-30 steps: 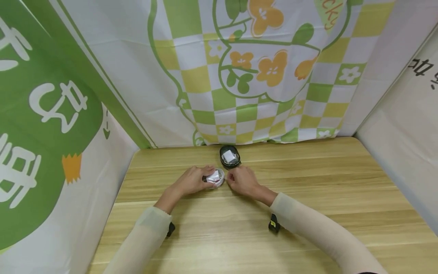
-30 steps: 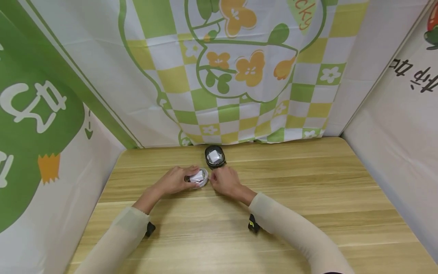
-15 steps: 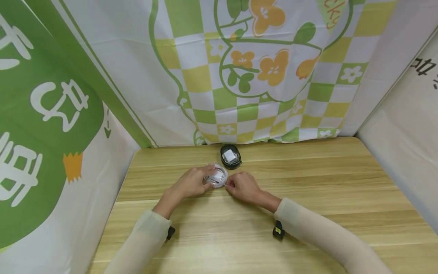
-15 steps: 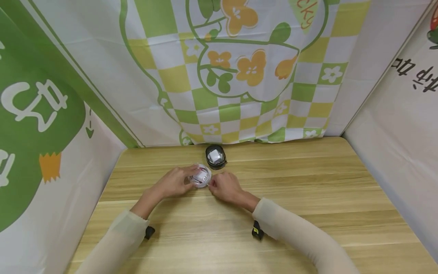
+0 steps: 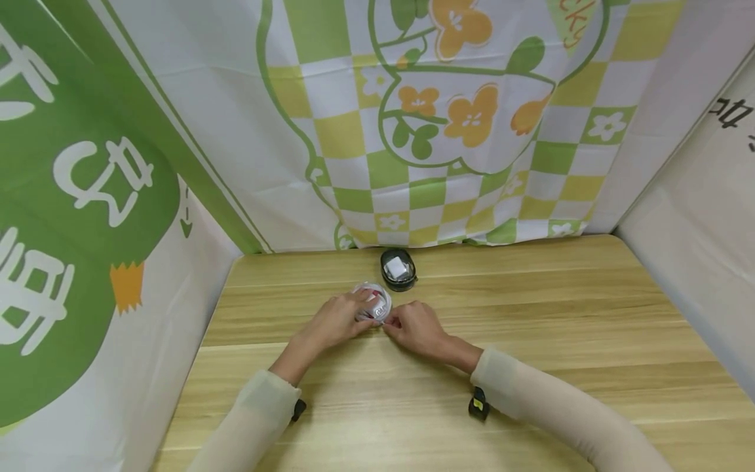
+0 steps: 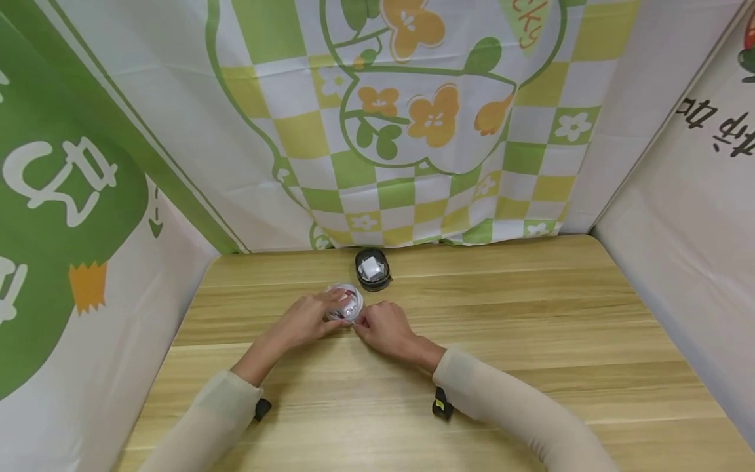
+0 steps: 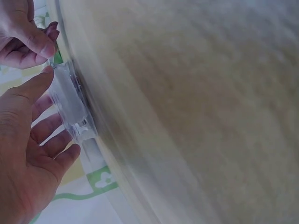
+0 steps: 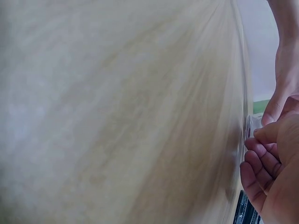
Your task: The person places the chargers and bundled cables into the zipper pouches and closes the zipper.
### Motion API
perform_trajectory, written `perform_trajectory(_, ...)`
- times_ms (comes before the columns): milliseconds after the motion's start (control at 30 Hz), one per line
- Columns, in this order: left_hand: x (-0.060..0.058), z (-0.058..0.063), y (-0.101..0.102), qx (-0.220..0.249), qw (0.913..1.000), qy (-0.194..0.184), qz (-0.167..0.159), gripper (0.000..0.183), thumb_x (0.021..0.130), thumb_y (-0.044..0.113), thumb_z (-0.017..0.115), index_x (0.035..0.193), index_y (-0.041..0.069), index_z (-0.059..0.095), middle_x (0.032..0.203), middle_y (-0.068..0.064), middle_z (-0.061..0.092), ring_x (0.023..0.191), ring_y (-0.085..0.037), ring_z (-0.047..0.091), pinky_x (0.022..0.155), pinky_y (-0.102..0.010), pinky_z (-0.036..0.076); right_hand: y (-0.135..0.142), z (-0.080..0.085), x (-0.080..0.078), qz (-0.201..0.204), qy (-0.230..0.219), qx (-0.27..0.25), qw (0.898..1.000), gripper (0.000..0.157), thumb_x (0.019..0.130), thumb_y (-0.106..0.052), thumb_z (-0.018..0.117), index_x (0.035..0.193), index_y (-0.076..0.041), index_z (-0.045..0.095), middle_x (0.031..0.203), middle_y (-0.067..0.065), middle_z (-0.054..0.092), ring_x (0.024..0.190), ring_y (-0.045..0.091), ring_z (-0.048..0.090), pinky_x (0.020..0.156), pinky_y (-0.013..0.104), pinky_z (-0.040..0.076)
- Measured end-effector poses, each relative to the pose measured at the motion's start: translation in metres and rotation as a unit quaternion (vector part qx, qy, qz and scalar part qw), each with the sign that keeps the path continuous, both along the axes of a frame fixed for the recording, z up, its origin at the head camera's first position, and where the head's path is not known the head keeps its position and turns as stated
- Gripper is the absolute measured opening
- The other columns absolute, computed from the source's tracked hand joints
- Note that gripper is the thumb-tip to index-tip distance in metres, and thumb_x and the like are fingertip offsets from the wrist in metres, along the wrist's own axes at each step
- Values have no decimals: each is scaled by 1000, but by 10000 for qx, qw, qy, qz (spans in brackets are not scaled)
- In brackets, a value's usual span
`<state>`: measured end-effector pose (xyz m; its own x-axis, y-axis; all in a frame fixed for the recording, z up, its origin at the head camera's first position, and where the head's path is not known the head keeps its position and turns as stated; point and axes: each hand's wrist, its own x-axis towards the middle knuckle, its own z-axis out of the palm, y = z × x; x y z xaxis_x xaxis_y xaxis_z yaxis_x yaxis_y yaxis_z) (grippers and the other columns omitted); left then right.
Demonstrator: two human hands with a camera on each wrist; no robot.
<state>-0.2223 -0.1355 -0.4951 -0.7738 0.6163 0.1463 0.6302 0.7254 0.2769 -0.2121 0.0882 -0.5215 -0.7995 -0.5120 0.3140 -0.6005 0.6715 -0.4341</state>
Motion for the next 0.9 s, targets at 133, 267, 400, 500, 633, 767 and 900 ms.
perform_trajectory(133, 0, -1, 0, -211, 9997, 81, 12, 53, 99, 38, 76, 139, 4, 69, 150, -23, 58, 136, -45, 58, 109, -57, 52, 1, 1, 1, -20, 37, 52, 10000, 13, 90, -19, 82, 77, -19, 79, 67, -9, 72, 59, 4, 61, 57, 26, 49)
perform_trajectory(267, 0, 1, 0, -393, 9991, 159, -10, 52, 99, 39, 75, 137, 4, 70, 149, -23, 59, 135, -45, 60, 107, -57, 54, 2, 2, 0, 27, 65, 83, 9999, 14, 91, -19, 81, 77, -19, 79, 67, -9, 71, 59, 5, 60, 57, 27, 49)
perform_trajectory(400, 0, 3, 0, -438, 9989, 180, -57, 50, 99, 38, 75, 133, 3, 72, 147, -23, 61, 132, -46, 62, 103, -58, 56, 5, 1, -3, 99, 149, 144, 9997, 12, 92, -18, 79, 80, -18, 79, 71, -7, 73, 60, 5, 60, 58, 27, 50)
perform_trajectory(500, 0, 4, 1, -479, 9987, 138, -55, 49, 99, 38, 75, 132, 3, 73, 147, -23, 61, 131, -46, 62, 101, -59, 57, 10, 0, -7, 77, 243, 177, 9995, 10, 92, -18, 80, 82, -17, 80, 74, -6, 74, 62, 6, 62, 60, 28, 52)
perform_trajectory(633, 0, 5, 1, -505, 9987, 77, -46, 48, 99, 37, 76, 133, 3, 73, 147, -23, 61, 133, -46, 61, 102, -59, 56, 14, -1, -12, 3, 319, 167, 9994, 10, 91, -18, 81, 81, -16, 79, 73, -5, 74, 62, 8, 63, 60, 30, 53)
perform_trajectory(767, 1, 4, 2, -477, 9988, 94, -74, 48, 99, 34, 77, 135, 2, 72, 147, -24, 60, 133, -47, 60, 102, -59, 56, 16, 0, -19, -183, 332, 192, 9991, 10, 90, -18, 80, 80, -16, 79, 71, -4, 73, 61, 11, 63, 59, 33, 54)
perform_trajectory(900, 0, 4, 2, -412, 9989, 182, -109, 47, 98, 33, 77, 133, 2, 73, 145, -25, 62, 130, -47, 63, 100, -58, 57, 16, 0, -27, -454, 271, 208, 9984, 8, 90, -17, 80, 82, -15, 81, 71, -4, 74, 61, 12, 64, 59, 34, 54)
